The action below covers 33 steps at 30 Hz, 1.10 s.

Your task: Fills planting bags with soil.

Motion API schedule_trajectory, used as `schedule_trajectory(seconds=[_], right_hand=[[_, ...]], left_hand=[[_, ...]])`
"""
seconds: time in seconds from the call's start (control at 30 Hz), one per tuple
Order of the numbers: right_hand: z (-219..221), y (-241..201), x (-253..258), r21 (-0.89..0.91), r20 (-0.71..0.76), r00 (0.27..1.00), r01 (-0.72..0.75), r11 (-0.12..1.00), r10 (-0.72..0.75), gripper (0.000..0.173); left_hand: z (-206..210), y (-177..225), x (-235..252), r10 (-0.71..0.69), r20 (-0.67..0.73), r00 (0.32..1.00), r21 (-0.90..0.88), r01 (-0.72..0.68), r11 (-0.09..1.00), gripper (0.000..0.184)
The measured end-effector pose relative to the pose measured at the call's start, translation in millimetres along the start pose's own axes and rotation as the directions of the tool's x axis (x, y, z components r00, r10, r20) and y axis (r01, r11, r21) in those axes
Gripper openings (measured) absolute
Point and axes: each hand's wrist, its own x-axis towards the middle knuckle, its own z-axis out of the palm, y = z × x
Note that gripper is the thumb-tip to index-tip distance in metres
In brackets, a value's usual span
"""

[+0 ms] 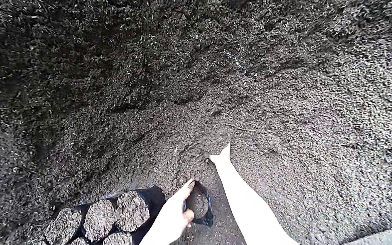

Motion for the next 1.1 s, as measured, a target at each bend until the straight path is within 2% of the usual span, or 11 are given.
schedule_trajectory(seconds=[0.2,0.33,0.47,0.57,0.67,0.73,0.83,0.97,1.0,1.03,1.1], right_hand=[[-18,-23,-43,-0.058,0.164,0.986,0.017,0.998,-0.007,0.077],[-22,-46,-109,-0.167,0.238,0.966,-0.057,0.984,0.097,0.078],[-34,-48,-167,-0.243,0.352,0.911,-0.133,0.961,0.215,0.084],[-50,-39,-190,-0.353,0.375,0.895,-0.101,0.930,0.240,0.084],[-50,-31,-211,-0.458,0.340,0.922,-0.011,0.889,0.187,0.073],[-44,-28,-225,-0.545,0.359,0.922,0.080,0.834,0.146,0.062],[-33,-28,-238,-0.723,0.389,0.910,0.203,0.661,0.146,0.048],[-21,-29,-249,-0.909,0.345,0.914,0.269,0.320,0.213,0.041],[-23,-29,-247,-0.917,0.382,0.911,0.353,0.188,0.153,0.040],[-29,-30,-241,-0.901,0.431,0.899,0.433,-0.008,0.075,0.042],[-43,-30,-227,-0.811,0.405,0.912,0.388,-0.437,0.059,0.066]], left_hand=[[-5,11,16,-0.004,-0.037,0.999,-0.217,-0.004,0.976,0.077],[1,21,22,0.001,-0.006,1.000,-0.162,-0.002,0.987,0.074],[12,26,23,0.002,-0.047,0.999,-0.110,-0.007,0.994,0.049],[17,20,15,0.005,-0.089,0.996,-0.069,-0.011,0.998,0.058],[24,15,3,0.016,-0.121,0.993,-0.027,-0.019,0.999,0.075],[27,13,-4,-0.001,-0.137,0.991,-0.006,0.000,1.000,0.074],[25,6,-12,-0.005,-0.159,0.987,-0.002,0.005,1.000,0.070],[23,3,-17,0.023,-0.175,0.984,0.067,-0.011,0.998,0.075],[23,2,-18,0.039,-0.184,0.982,0.108,-0.019,0.994,0.076],[23,0,-19,0.060,-0.188,0.980,0.155,-0.031,0.987,0.077],[23,-3,-19,0.090,-0.160,0.983,0.247,-0.048,0.968,0.070]])
